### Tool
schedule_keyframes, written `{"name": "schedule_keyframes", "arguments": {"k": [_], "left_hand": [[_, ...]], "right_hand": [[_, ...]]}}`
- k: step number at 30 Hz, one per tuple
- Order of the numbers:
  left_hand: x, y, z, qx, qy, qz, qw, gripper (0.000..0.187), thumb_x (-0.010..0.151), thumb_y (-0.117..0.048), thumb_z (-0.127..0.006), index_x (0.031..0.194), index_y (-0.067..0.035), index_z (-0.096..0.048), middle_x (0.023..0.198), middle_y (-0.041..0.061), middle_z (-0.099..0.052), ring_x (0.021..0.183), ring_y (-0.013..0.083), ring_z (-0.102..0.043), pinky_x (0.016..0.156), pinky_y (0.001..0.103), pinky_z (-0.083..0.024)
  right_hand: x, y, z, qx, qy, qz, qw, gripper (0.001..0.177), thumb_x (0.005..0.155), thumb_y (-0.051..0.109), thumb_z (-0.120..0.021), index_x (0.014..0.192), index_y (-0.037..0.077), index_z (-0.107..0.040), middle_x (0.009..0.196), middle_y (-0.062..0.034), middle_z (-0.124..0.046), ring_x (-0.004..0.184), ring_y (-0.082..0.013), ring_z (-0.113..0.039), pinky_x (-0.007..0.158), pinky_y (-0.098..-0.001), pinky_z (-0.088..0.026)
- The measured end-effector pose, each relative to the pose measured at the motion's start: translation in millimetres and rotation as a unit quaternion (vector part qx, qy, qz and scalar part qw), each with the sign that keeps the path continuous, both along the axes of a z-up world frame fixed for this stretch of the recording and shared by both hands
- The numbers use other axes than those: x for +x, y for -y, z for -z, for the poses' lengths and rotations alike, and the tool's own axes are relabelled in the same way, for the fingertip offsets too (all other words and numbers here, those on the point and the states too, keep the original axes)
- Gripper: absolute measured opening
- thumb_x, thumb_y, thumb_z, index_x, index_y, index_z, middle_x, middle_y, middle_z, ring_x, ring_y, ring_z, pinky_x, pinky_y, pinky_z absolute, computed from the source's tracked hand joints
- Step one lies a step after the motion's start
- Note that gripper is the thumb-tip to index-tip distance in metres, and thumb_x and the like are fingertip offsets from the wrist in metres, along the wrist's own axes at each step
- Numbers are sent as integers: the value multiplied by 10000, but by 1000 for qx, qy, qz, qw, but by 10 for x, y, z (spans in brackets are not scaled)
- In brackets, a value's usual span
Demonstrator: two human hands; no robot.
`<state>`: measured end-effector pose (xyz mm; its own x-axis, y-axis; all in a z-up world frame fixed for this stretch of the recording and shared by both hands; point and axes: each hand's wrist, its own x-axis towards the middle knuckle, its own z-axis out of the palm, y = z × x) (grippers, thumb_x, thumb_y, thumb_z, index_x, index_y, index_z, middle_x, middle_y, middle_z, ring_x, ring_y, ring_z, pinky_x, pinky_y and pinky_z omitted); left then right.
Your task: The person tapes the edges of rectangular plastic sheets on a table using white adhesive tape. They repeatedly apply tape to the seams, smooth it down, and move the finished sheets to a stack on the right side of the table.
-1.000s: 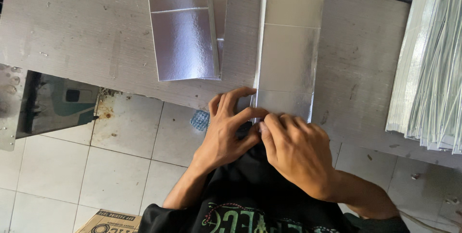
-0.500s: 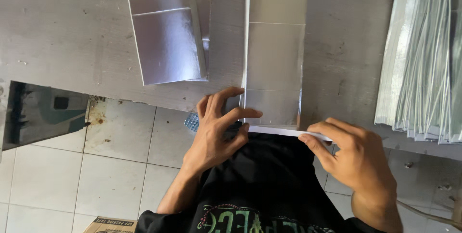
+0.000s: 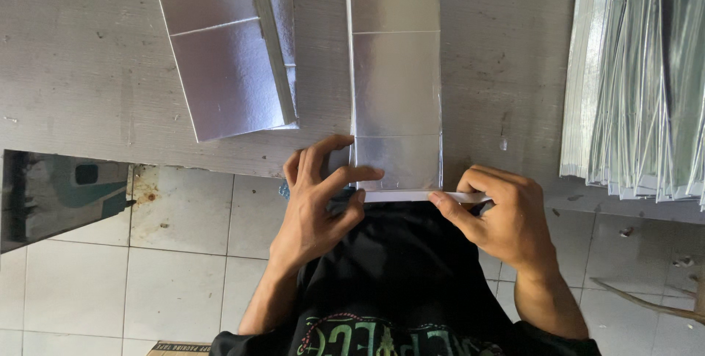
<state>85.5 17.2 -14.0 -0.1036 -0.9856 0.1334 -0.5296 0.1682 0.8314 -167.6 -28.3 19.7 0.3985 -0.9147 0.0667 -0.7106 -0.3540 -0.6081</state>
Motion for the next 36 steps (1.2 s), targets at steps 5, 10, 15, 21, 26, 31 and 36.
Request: {"name": "schedule_keyframes", "arguments": {"k": [5, 10, 15, 21, 26, 31, 36], "left_hand": [[-4, 0, -1, -3, -5, -1, 1000, 325, 866, -143, -640, 1154, -288, -687, 1393, 97, -508, 1321, 238, -482, 1104, 460, -225], [-5, -3, 19, -5, 5, -1, 1000, 315, 869, -171, -630, 1154, -293, -686, 1386, 93, -513, 1310, 249, -481, 1098, 470, -228], [-134, -18, 125, -33, -26, -27, 999, 288, 853, -227, -617, 1122, -268, -710, 1367, 149, -531, 1284, 336, -505, 1087, 504, -230], [-510, -49, 198, -97, -8, -137, 986, 440, 797, -375, -843, 1042, -146, -557, 1327, 267, -481, 1259, 468, -480, 1059, 593, -272], [-377, -103, 84, -35, -49, -57, 997, 124, 1035, -214, -541, 1148, -169, -567, 1365, 237, -448, 1438, 412, -327, 1126, 522, -204], [-176, -121, -19, 18, -99, -19, 995, 182, 1058, -182, -446, 1181, -150, -575, 1410, 229, -471, 1459, 394, -360, 1131, 509, -234], [-239, -108, 23, -7, -106, -51, 993, 198, 1028, -172, -474, 1182, -149, -597, 1416, 196, -486, 1420, 374, -424, 1123, 496, -282]], "right_hand": [[8, -2, 16, -1, -4, 2, 1000, 510, 866, 376, -788, 570, 137, -449, 508, 57, -416, 476, -90, -359, 479, -268, -310], [12, 0, 34, -9, -9, -1, 1000, 514, 866, 365, -797, 578, 137, -438, 511, 55, -395, 478, -98, -342, 476, -280, -299], [8, 40, 11, 54, 1, 11, 998, 465, 828, 295, -810, 533, 105, -506, 465, -88, -512, 438, -293, -569, 471, -351, -440], [33, 41, 45, 55, 34, 1, 998, 501, 849, 275, -805, 515, 104, -473, 437, -83, -460, 407, -276, -535, 448, -343, -411], [46, 29, 7, 64, 52, 3, 997, 471, 846, 214, -790, 511, 98, -479, 434, -92, -474, 402, -281, -547, 440, -339, -418], [14, 20, 65, 66, 64, -3, 996, 476, 866, 215, -771, 518, 100, -468, 431, -92, -458, 395, -277, -534, 434, -342, -410], [48, 16, 61, 82, 90, -5, 993, 479, 894, 228, -744, 521, 110, -467, 425, -76, -441, 383, -249, -501, 431, -333, -409]]}}
